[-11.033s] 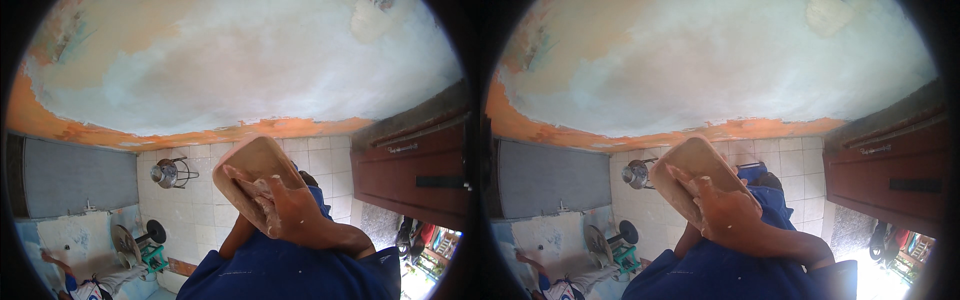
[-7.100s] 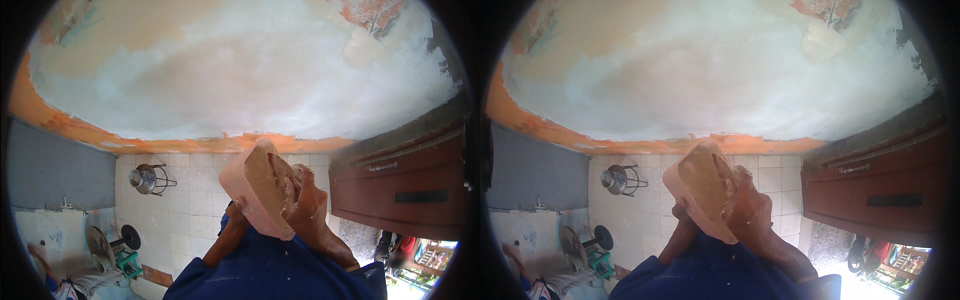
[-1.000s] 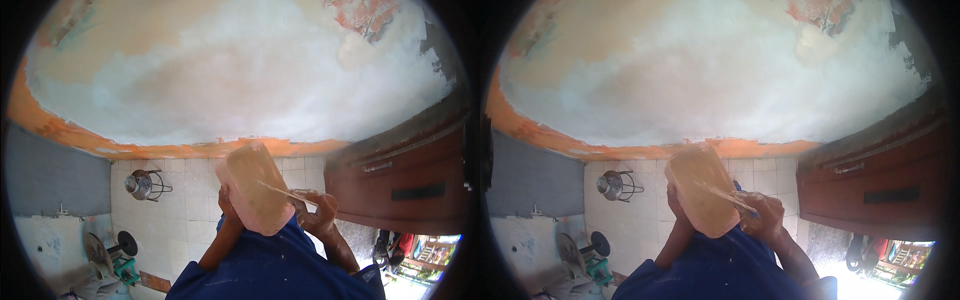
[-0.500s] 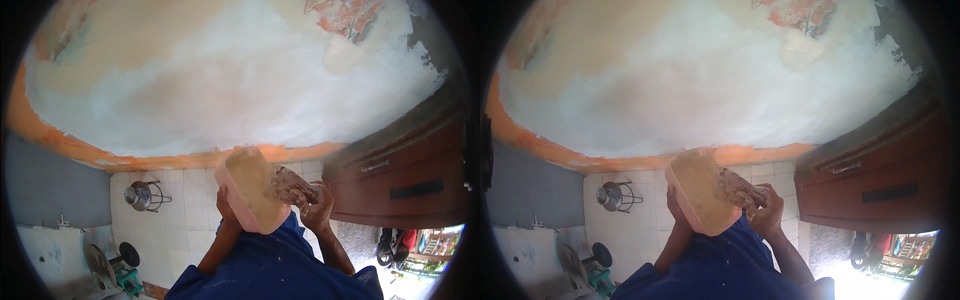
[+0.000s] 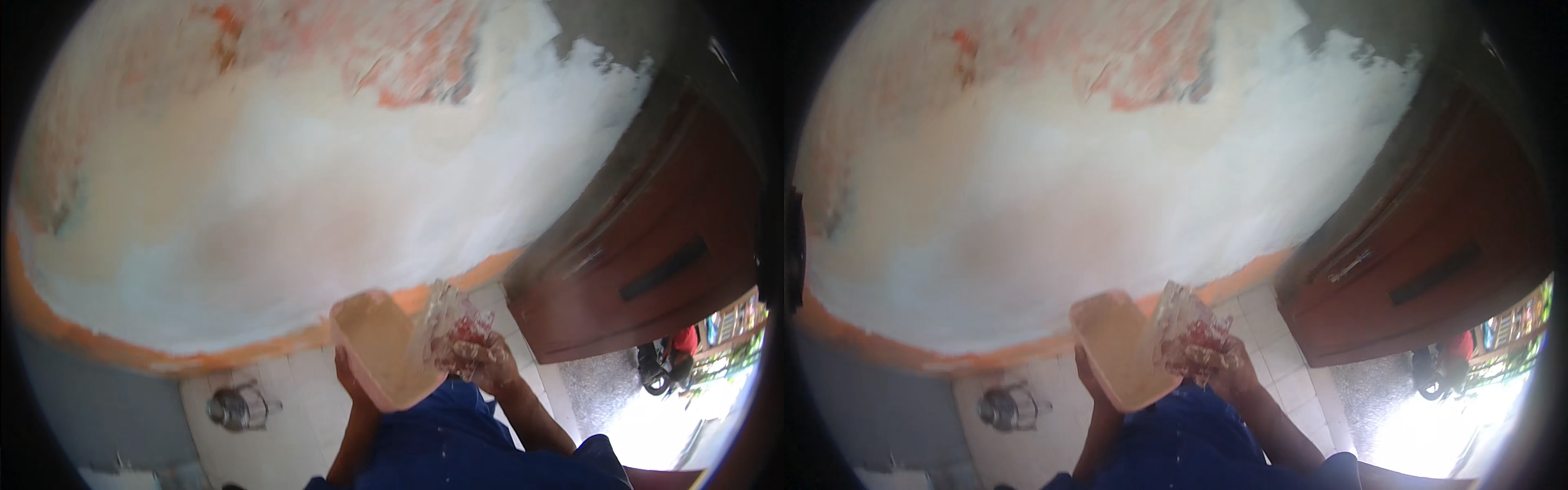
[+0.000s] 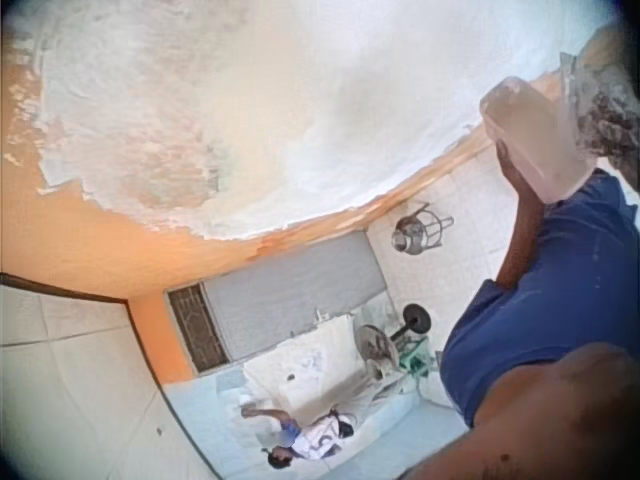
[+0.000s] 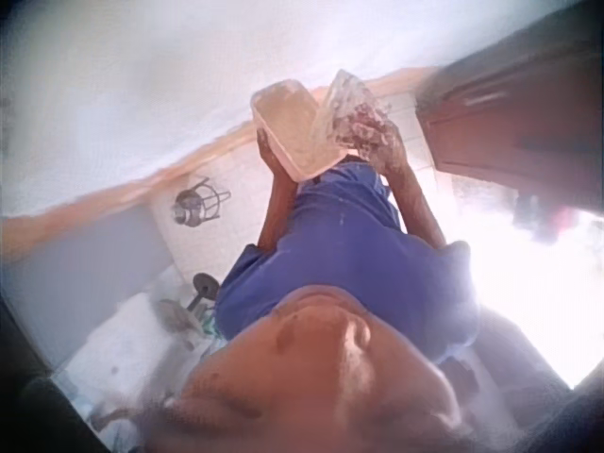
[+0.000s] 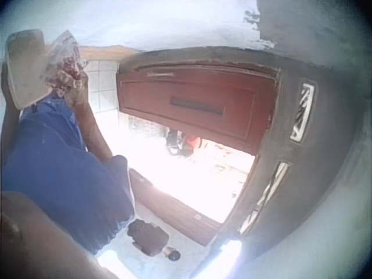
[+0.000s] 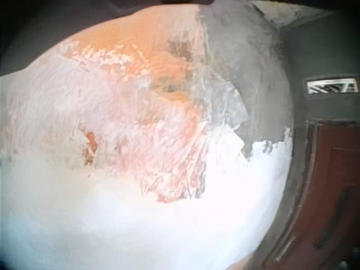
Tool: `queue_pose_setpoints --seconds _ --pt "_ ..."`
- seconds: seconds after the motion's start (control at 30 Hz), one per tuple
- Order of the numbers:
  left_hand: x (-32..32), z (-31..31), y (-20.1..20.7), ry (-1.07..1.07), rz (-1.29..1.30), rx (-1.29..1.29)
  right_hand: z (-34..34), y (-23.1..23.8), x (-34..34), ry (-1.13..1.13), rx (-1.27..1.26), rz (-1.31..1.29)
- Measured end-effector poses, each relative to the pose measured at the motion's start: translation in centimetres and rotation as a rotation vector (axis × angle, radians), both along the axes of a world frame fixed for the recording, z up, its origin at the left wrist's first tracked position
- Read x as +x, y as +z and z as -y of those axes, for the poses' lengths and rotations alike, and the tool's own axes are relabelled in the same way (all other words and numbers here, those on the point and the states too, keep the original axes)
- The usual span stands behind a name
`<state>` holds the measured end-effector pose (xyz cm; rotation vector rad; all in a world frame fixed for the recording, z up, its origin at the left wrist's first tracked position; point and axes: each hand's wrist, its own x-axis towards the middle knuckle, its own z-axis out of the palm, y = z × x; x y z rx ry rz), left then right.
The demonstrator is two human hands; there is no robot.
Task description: The person applies plaster to a wall using a trowel and a plastic container.
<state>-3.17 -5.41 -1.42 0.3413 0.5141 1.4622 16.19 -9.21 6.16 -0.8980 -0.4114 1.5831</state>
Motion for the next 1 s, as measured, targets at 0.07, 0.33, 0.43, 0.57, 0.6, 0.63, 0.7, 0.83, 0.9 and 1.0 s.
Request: queue_pose_setpoints --seconds 0.07,0.33,0.43,0.57,0.6,0.63,0.7,0.83,0.9,1.0 --pt "0.5 0.0 1.2 -0.037 0.042 0.013 0.3 0.3 0.9 0.011 0.071 0.044" --pt "4.4 -2.7 0.1 -0.120 -0.035 0.021 -0.8 2.2 5.5 -0.005 0.375 0.983" --pt "5.8 -3.3 0.7 -0.153 0.003 0.025 -0.7 2.2 6.3 -0.023 0.355 1.008" --pt "7.6 -3.6 1.9 -0.161 0.054 0.061 -2.1 0.9 7.5 -0.051 0.364 0.774" --pt "8.0 -3.7 2.0 -0.165 0.054 0.053 -2.6 0.8 7.6 -0.080 0.359 0.656" --pt "8.3 -3.9 2.1 -0.169 0.054 0.045 -2.2 2.8 8.3 0.039 0.191 0.536" --pt "8.8 -4.2 2.1 -0.170 0.063 0.029 -3.0 1.2 8.8 0.065 0.204 0.243" --pt "10.0 -4.8 2.4 -0.183 0.073 0.032 -4.9 -2.5 10.4 0.052 0.188 -0.194" --pt "10.5 -4.8 2.4 -0.183 0.053 0.021 -5.1 -2.2 11.2 0.043 0.370 0.241" --pt "11.2 -5.5 1.8 -0.179 0.018 -0.001 -6.1 -2.2 11.6 0.026 0.268 0.116"
